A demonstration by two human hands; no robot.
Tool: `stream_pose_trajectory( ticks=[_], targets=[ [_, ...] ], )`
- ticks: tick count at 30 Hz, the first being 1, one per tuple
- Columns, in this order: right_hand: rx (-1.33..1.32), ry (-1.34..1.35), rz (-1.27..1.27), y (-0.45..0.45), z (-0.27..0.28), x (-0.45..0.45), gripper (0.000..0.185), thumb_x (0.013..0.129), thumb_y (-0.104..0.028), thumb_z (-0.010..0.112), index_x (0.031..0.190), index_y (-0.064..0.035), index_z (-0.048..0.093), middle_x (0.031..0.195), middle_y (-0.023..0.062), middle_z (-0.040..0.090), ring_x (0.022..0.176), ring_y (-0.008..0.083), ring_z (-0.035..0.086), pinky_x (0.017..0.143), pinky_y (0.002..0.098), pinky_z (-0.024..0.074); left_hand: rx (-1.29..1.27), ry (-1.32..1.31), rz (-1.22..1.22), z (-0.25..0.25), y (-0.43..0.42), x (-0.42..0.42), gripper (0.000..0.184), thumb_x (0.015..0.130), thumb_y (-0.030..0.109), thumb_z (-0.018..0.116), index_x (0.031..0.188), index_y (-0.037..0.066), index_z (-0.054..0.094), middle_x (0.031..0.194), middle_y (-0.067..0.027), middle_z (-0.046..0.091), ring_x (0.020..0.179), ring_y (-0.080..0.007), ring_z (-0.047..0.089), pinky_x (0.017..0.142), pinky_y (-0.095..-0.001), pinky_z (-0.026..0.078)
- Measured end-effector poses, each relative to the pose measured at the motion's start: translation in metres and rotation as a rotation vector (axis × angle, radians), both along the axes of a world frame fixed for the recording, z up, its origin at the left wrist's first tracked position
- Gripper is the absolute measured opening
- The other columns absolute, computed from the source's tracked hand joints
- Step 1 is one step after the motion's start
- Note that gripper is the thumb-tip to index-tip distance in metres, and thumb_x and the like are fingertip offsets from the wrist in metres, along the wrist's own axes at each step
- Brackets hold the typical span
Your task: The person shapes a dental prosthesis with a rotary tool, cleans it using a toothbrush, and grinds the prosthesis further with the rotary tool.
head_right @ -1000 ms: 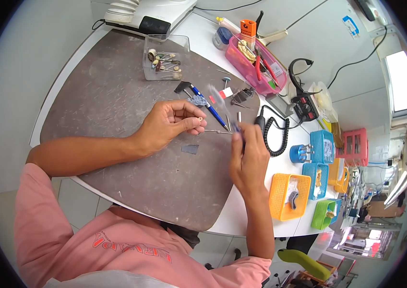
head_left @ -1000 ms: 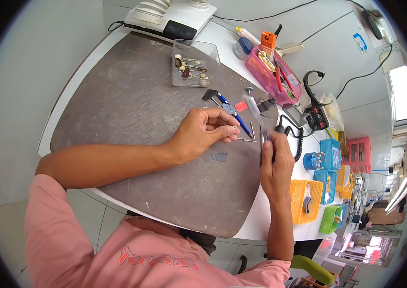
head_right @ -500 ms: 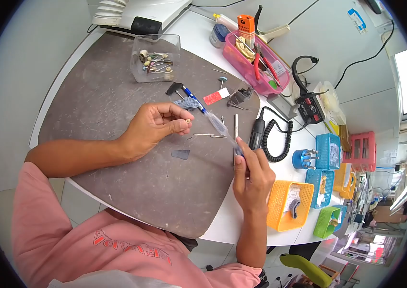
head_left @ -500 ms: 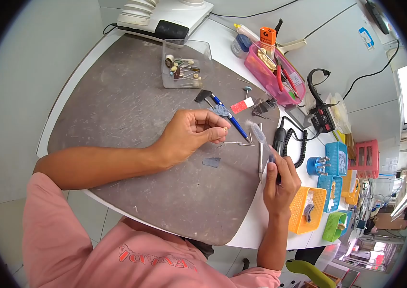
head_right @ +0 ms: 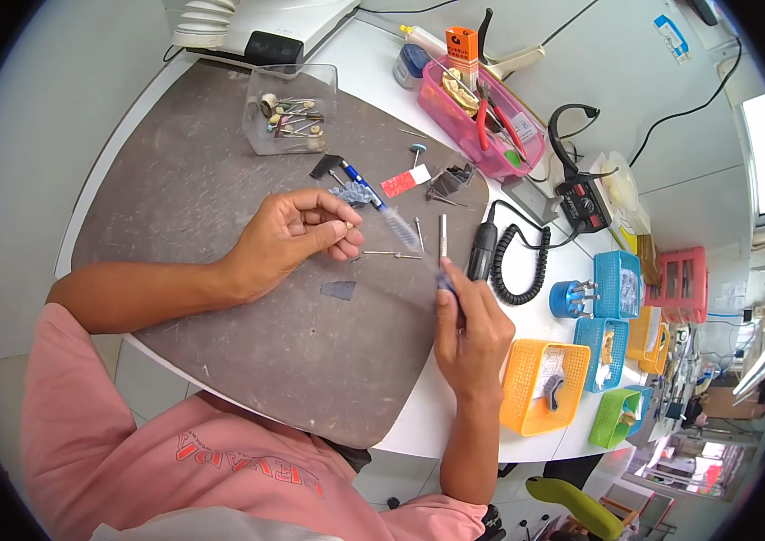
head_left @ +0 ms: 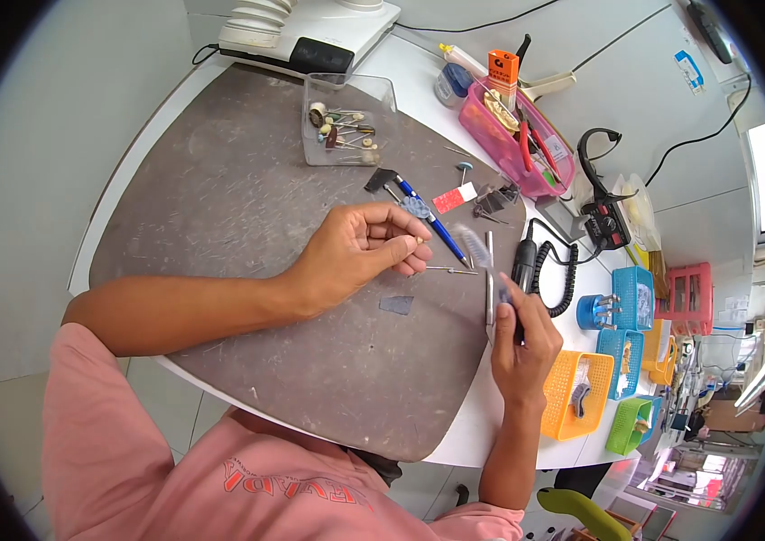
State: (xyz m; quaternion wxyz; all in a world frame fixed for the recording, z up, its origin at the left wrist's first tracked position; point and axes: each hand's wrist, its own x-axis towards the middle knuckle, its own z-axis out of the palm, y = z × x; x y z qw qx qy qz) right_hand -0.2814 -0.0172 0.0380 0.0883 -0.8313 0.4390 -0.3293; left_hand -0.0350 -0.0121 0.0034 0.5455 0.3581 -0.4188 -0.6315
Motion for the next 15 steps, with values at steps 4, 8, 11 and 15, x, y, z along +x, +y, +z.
stream_pose_trajectory(
  ticks=[4,8,11,15],
  targets=[
    [0.02,0.006,0.046,0.003,-0.005,0.007,0.024,0.088,-0.003,0.061,0.112,-0.0014,0.067,0.067,0.0058,0.054,0.048,0.012,0.046,0.045,0.0271,0.0375,0.036,0.015,-0.015,0.001,0.0,0.001,0.02,0.094,0.009,0.058,0.108,-0.004,0.059,0.095,-0.016,0.069,0.085,-0.0171,0.068,0.076,-0.0267,0.055],
    [0.027,0.008,0.034,0.005,-0.006,0.014,0.025,0.088,-0.003,0.062,0.113,-0.0022,0.067,0.066,0.0056,0.053,0.048,0.013,0.046,0.045,0.028,0.0373,0.063,0.02,-0.046,0.004,0.0,0.001,0.019,0.095,0.011,0.058,0.107,-0.004,0.058,0.097,-0.0182,0.069,0.089,-0.019,0.069,0.078,-0.0276,0.057],
    [0.024,0.006,0.061,0.006,-0.007,0.016,0.027,0.087,-0.003,0.063,0.113,-0.0028,0.067,0.065,0.0059,0.052,0.047,0.0142,0.047,0.045,0.0292,0.0379,0.052,0.042,-0.064,0.0,-0.001,-0.001,0.02,0.095,0.013,0.058,0.106,-0.004,0.056,0.1,-0.0192,0.069,0.093,-0.021,0.069,0.082,-0.0294,0.058],
    [0.033,0.127,0.016,0.002,0.001,0.001,0.029,0.085,-0.002,0.063,0.114,-0.0027,0.067,0.066,0.0072,0.055,0.049,0.0156,0.05,0.047,0.0307,0.0407,0.059,0.087,-0.009,0.0,0.0,0.0,0.018,0.096,0.012,0.056,0.106,-0.002,0.051,0.102,-0.0223,0.067,0.095,-0.0246,0.068,0.084,-0.0309,0.058]
  ],
)
